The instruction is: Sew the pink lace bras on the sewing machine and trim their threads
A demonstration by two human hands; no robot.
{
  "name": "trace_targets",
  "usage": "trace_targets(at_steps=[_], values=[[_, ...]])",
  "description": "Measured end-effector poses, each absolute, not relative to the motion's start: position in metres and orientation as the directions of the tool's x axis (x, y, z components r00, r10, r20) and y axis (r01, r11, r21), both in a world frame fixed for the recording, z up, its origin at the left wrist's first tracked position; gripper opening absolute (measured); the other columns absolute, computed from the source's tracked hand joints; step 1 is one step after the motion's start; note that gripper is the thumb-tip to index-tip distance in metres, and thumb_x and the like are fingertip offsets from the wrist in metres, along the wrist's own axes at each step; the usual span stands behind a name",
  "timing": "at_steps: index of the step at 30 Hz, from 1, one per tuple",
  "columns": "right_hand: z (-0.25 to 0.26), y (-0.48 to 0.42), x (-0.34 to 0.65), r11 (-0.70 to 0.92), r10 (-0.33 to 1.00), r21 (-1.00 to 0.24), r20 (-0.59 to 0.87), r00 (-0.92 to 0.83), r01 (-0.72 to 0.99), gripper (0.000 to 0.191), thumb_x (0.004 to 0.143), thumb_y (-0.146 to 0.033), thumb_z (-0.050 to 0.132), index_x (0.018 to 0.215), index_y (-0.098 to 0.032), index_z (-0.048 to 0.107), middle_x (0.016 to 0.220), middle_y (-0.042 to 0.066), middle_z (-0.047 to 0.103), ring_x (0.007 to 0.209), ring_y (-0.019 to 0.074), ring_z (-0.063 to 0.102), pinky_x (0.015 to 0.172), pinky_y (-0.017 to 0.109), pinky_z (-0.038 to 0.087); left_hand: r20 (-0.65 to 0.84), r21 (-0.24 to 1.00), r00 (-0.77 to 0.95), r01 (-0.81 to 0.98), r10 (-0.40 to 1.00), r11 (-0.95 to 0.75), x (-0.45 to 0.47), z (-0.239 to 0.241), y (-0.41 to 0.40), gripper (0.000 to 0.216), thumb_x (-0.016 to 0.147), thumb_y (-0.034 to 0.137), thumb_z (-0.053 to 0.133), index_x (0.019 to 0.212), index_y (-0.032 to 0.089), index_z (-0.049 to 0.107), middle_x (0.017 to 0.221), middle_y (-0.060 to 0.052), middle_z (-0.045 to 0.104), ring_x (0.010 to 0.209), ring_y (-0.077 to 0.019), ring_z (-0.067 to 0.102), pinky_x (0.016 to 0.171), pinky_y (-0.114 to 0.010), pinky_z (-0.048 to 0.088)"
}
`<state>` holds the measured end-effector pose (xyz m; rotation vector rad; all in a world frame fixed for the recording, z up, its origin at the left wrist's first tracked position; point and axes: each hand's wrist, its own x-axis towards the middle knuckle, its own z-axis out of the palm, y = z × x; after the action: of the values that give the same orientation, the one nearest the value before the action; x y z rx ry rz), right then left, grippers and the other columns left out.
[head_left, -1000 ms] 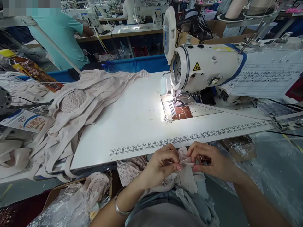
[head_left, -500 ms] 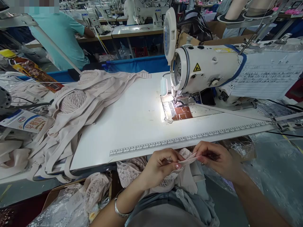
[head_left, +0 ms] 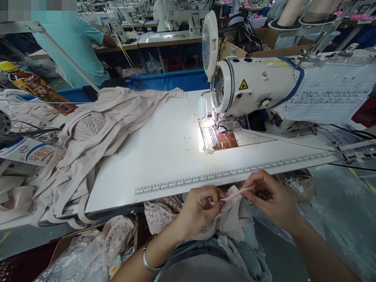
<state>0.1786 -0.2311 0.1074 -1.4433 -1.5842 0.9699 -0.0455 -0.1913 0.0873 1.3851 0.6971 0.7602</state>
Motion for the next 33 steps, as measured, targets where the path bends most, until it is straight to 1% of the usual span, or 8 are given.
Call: trace_targets(at_steps=[6,9,12,17,20,23,26,33], values=[[0.115,-0.235,0.167,0.059,0.987,-0.900,-0.011,-0.160,0.431,0.017,0.095,-0.040,0.060,0.093,-0.024,0.055,0.068,-0.003,0.055,0.051,0.0098,0.047,0.046,0.022,0.039,0.001,0.981,0.631,0.148,0.776,-0.122,-0.035,0.092,-0.193,0.030,0.079,0.018,0.070,0.106,0.021,0.057,0.086,-0.001,0.066,0.068,-0.0133,0.057,0.057,-0.021,0.039],[0.117,-0.235,0.164,0.029,0.984,-0.902,-0.051,-0.173,0.431,0.017,0.095,-0.041,0.061,0.093,-0.025,0.056,0.062,-0.005,0.052,0.049,0.0099,0.045,0.045,0.022,0.037,0.049,0.940,0.603,0.243,0.797,-0.241,-0.028,0.087,-0.195,0.009,0.090,0.027,0.066,0.090,0.019,0.069,0.073,-0.001,0.066,0.063,-0.0132,0.053,0.059,-0.024,0.035],[0.117,-0.233,0.167,0.051,0.996,-0.888,0.012,-0.087,0.457,0.021,0.095,-0.044,0.060,0.091,-0.024,0.062,0.061,-0.004,0.051,0.047,0.0098,0.043,0.043,0.023,0.034,0.008,0.967,0.549,0.208,0.836,-0.146,-0.023,0.083,-0.195,0.028,0.092,0.033,0.063,0.071,0.016,0.068,0.061,0.000,0.058,0.057,-0.0111,0.045,0.055,-0.024,0.030],[0.108,-0.231,0.180,0.054,0.998,-0.922,0.039,-0.047,0.384,0.045,0.102,-0.054,0.041,0.080,-0.020,0.063,0.061,0.001,0.057,0.049,0.0127,0.053,0.048,0.026,0.043,-0.178,0.976,0.597,0.008,0.782,0.216,-0.023,0.083,-0.190,0.040,0.086,0.050,0.068,0.072,0.012,0.070,0.057,0.000,0.049,0.052,-0.0093,0.035,0.049,-0.024,0.026],[0.103,-0.232,0.185,0.024,0.997,-0.899,-0.013,-0.081,0.438,0.049,0.098,-0.064,0.043,0.074,-0.022,0.053,0.052,-0.004,0.044,0.043,0.0102,0.037,0.044,0.025,0.033,-0.189,0.967,0.588,-0.029,0.786,0.254,-0.024,0.084,-0.187,0.044,0.083,0.054,0.071,0.075,0.011,0.073,0.059,-0.001,0.050,0.054,-0.0098,0.035,0.050,-0.024,0.027],[0.105,-0.231,0.186,0.044,0.982,-0.888,-0.046,-0.183,0.457,0.057,0.096,-0.072,0.036,0.080,-0.022,0.057,0.066,0.001,0.054,0.053,0.0130,0.045,0.050,0.027,0.036,-0.188,0.965,0.585,-0.037,0.789,0.258,-0.025,0.084,-0.186,0.045,0.083,0.055,0.071,0.079,0.010,0.075,0.059,-0.002,0.052,0.054,-0.0100,0.037,0.050,-0.024,0.027],[0.108,-0.229,0.185,-0.016,0.962,-0.900,-0.134,-0.240,0.436,0.048,0.101,-0.061,0.036,0.089,-0.023,0.062,0.079,0.004,0.060,0.068,0.0162,0.056,0.060,0.028,0.042,-0.185,0.966,0.585,-0.037,0.790,0.254,-0.024,0.084,-0.187,0.045,0.083,0.055,0.071,0.080,0.010,0.075,0.061,-0.004,0.057,0.055,-0.0107,0.042,0.052,-0.024,0.031],[0.106,-0.226,0.172,-0.129,0.926,-0.950,-0.219,-0.308,0.286,0.032,0.099,-0.056,0.049,0.099,-0.024,0.053,0.068,-0.004,0.045,0.057,0.0116,0.040,0.054,0.024,0.031,-0.146,0.975,0.590,-0.048,0.794,0.215,-0.024,0.084,-0.187,0.038,0.086,0.046,0.069,0.080,0.009,0.074,0.066,-0.005,0.060,0.058,-0.0109,0.045,0.055,-0.022,0.035]])
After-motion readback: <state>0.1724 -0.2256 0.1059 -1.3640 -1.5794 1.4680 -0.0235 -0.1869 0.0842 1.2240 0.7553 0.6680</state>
